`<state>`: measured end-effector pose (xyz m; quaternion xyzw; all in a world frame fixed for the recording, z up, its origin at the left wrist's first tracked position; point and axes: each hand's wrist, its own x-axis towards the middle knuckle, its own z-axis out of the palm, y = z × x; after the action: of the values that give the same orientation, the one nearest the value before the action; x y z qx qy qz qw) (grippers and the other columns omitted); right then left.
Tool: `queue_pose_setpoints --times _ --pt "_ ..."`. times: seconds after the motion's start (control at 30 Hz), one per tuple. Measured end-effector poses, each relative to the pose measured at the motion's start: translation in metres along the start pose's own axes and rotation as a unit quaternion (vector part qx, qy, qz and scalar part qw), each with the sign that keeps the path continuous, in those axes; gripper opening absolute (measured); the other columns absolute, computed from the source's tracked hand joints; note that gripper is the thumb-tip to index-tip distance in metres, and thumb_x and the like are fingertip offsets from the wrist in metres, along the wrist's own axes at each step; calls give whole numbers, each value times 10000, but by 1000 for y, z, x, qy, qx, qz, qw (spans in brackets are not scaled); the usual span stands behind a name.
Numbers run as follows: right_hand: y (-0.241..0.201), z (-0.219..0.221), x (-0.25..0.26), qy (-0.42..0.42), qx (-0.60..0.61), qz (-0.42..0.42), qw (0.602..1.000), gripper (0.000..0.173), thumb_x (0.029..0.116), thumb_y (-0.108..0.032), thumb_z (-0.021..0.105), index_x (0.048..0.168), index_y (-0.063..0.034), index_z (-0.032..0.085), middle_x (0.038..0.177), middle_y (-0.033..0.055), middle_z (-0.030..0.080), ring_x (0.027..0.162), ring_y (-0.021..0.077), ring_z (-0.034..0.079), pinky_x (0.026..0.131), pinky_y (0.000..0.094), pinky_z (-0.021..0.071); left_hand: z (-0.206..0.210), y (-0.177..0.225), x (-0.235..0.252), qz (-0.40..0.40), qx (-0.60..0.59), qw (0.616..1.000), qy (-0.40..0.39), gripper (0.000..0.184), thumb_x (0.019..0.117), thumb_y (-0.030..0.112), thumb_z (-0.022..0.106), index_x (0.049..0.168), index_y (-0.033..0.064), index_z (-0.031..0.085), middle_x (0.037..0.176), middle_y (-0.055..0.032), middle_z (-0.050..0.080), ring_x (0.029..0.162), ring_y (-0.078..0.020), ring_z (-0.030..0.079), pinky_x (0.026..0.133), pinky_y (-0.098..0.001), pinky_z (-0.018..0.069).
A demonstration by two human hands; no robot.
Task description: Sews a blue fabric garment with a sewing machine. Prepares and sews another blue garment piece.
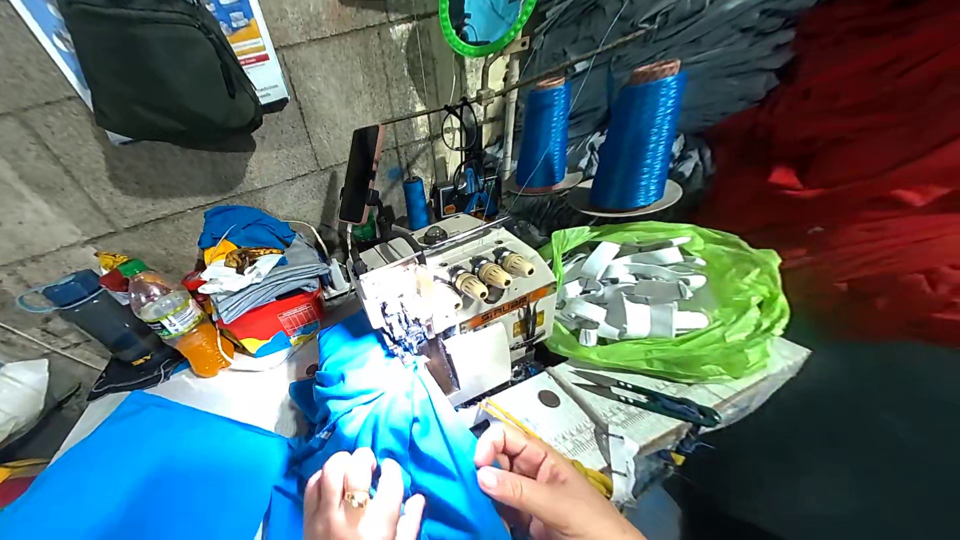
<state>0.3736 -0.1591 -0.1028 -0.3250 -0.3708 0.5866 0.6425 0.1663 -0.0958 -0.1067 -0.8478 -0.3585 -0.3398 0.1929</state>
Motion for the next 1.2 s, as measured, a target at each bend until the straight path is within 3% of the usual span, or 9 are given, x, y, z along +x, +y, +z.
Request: queue_pose_setpoints --times 0.2,0.27,0.37,0.43,0.53,0.73,0.83,0.97,1.2 --pt "-16 19 -10 53 -79 36 995 432 906 96 561 1291 -71 460 854 -47 728 752 87 720 683 279 609 7 4 5 -1 66 998 9 104 813 176 705 856 125 785 810 -90 650 825 -289 636 699 -404 495" --pt "-14 14 -10 58 -86 62 993 389 893 72 593 1247 -67 513 820 -43 723 738 87 715 686 279 604 5 1 6 6 51 999 6 70 812 144 707 823 139 776 797 -80 651 825 -283 637 691 -396 495" --pt "-12 5 -9 68 -111 89 987 194 879 54 637 985 -109 629 741 -80 685 678 24 657 653 212 551 -12 2 4 -24 -127 991 21 60 887 152 687 855 154 737 927 -68 624 1003 -216 568 895 -321 440" --pt "-8 2 -11 62 -161 25 985 177 869 32 663 890 -139 625 752 -115 649 685 -18 620 656 183 525 -29 5 10 -30 -340 940 10 71 968 130 611 916 115 658 988 -29 604 1073 -78 540 979 -195 407" --pt "-9 7 -14 69 -235 -59 968 112 874 -15 694 921 -94 629 836 -90 659 768 -19 641 716 193 555 -40 13 19 -35 -558 827 -54 78 972 39 585 948 -26 622 946 -114 651 968 -61 621 875 -195 499" --pt "-10 12 -26 77 -258 -51 962 94 888 1 666 981 12 660 872 -3 695 794 13 662 748 219 563 -28 41 12 -263 -615 725 -165 243 892 -83 611 1133 -111 608 941 -15 717 836 -11 676 784 -230 576" --pt "-9 9 -30 67 -271 -55 959 110 889 -10 668 991 32 669 870 18 694 787 21 659 734 222 558 -27 42 14 -246 -598 748 -146 115 910 -53 608 993 -68 684 897 5 711 793 20 662 747 -186 571" --pt "-14 13 -37 71 -307 -87 945 112 904 -31 676 979 51 670 850 51 696 745 28 651 704 222 549 -26 41 22 -83 -505 855 -80 85 904 14 670 868 -58 699 882 -126 636 920 -75 586 821 -157 466" --pt "-17 16 -44 56 -408 -175 894 149 952 -44 625 954 88 695 775 155 669 661 120 614 635 236 510 -32 52 24 -126 -553 808 -158 67 885 -55 622 908 -116 606 787 -133 656 706 -67 633 686 -210 535"
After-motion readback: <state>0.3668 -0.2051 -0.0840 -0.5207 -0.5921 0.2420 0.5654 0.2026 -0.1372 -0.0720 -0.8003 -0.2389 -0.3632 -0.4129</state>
